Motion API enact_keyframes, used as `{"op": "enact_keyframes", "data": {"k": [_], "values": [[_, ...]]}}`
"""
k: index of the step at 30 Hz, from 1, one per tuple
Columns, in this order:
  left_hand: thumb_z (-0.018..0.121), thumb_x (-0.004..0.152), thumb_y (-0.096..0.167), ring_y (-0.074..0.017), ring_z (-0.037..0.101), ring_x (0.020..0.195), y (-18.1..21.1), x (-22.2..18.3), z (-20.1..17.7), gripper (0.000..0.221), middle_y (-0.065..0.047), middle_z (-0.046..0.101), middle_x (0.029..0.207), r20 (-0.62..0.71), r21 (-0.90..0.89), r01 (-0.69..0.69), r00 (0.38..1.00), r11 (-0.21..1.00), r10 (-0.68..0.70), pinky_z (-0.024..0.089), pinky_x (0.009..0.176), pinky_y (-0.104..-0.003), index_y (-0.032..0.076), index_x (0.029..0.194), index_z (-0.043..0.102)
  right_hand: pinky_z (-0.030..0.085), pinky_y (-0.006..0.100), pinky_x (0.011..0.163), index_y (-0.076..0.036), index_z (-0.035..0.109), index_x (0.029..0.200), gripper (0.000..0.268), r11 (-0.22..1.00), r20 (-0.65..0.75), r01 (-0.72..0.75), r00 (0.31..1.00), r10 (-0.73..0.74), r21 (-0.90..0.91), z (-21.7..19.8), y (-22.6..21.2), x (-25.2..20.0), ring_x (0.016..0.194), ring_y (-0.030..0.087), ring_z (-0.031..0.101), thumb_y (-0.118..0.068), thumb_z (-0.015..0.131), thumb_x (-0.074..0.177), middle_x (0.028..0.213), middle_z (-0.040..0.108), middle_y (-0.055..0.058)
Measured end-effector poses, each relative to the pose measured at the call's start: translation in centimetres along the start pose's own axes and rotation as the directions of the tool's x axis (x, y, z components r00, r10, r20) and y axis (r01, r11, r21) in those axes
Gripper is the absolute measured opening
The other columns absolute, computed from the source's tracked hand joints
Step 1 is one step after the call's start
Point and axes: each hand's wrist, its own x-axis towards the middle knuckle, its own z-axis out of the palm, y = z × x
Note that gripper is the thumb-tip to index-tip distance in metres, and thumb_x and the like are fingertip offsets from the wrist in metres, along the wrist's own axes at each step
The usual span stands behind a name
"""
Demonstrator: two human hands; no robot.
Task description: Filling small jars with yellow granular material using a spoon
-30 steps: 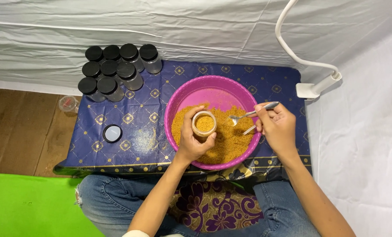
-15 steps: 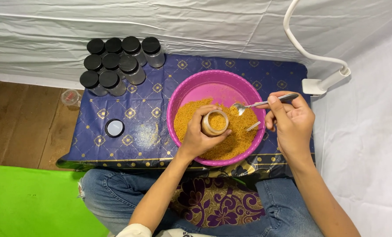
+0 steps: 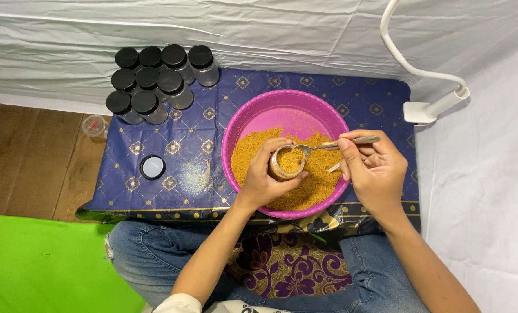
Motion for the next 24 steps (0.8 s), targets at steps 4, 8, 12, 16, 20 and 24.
{"op": "enact_keyframes", "data": {"k": [4,8,12,16,20,24], "values": [[0.093,0.069,0.016,-0.0309,0.068,0.112,0.0,0.1,-0.1,0.064,-0.011,0.069,0.117,-0.009,0.039,-0.003,1.0,0.999,0.003,0.055,0.098,-0.049,0.006,0.124,0.06,0.042,0.023,0.039,0.01,0.063,0.108,0.008,1.0,-0.008,-0.018,1.0,0.018,0.019,-0.8,1.4,0.5,0.041,0.01,0.052,0.004,0.062,0.103,0.084,0.072,0.022],[0.086,0.076,0.012,-0.0322,0.063,0.112,-1.2,-0.3,-0.2,0.062,-0.013,0.064,0.119,-0.105,0.058,0.025,0.994,0.998,-0.019,0.052,0.1,-0.054,0.006,0.129,0.054,0.041,0.023,0.041,0.009,0.061,0.111,0.009,0.999,-0.036,-0.052,0.998,0.053,0.01,-1.5,3.2,0.9,0.043,0.009,0.051,0.002,0.061,0.106,0.084,0.071,0.023],[0.085,0.075,0.009,-0.031,0.062,0.114,-1.6,-0.5,-0.3,0.067,-0.012,0.061,0.12,-0.197,0.066,0.046,0.98,0.997,-0.032,0.05,0.102,-0.054,0.007,0.131,0.049,0.042,0.028,0.038,0.005,0.071,0.102,0.006,0.957,0.152,0.008,0.988,0.038,-0.289,-0.6,4.9,-0.4,0.039,0.018,0.056,0.003,0.067,0.097,0.071,0.072,0.02],[0.086,0.073,0.007,-0.0296,0.062,0.114,-1.5,-0.4,-0.3,0.069,-0.011,0.061,0.12,-0.195,0.049,0.016,0.981,0.999,-0.006,0.05,0.102,-0.051,0.007,0.13,0.048,0.042,0.027,0.038,0.002,0.072,0.098,0.007,0.909,0.369,0.155,0.93,-0.001,-0.388,0.8,4.5,-1.0,0.037,0.018,0.056,0.0,0.071,0.091,0.054,0.065,0.013],[0.083,0.076,0.009,-0.0301,0.061,0.114,-2.2,0.7,-0.9,0.066,-0.011,0.06,0.119,-0.246,0.059,-0.006,0.969,0.998,0.02,0.051,0.101,-0.052,0.007,0.13,0.047,0.043,0.026,0.042,-0.004,0.075,0.1,0.01,0.899,0.363,0.169,0.932,-0.012,-0.404,1.3,4.1,-0.9,0.04,0.016,0.053,-0.003,0.071,0.092,0.052,0.063,0.009],[0.084,0.077,0.01,-0.0268,0.063,0.114,-1.5,2.7,-2.9,0.063,-0.01,0.062,0.118,-0.248,0.114,-0.03,0.967,0.993,0.058,0.051,0.101,-0.046,0.005,0.129,0.048,0.048,0.028,0.041,-0.004,0.076,0.1,0.011,0.907,0.377,0.101,0.924,0.068,-0.409,1.7,4.0,-1.2,0.041,0.02,0.062,-0.004,0.071,0.09,0.06,0.072,0.014]]}}
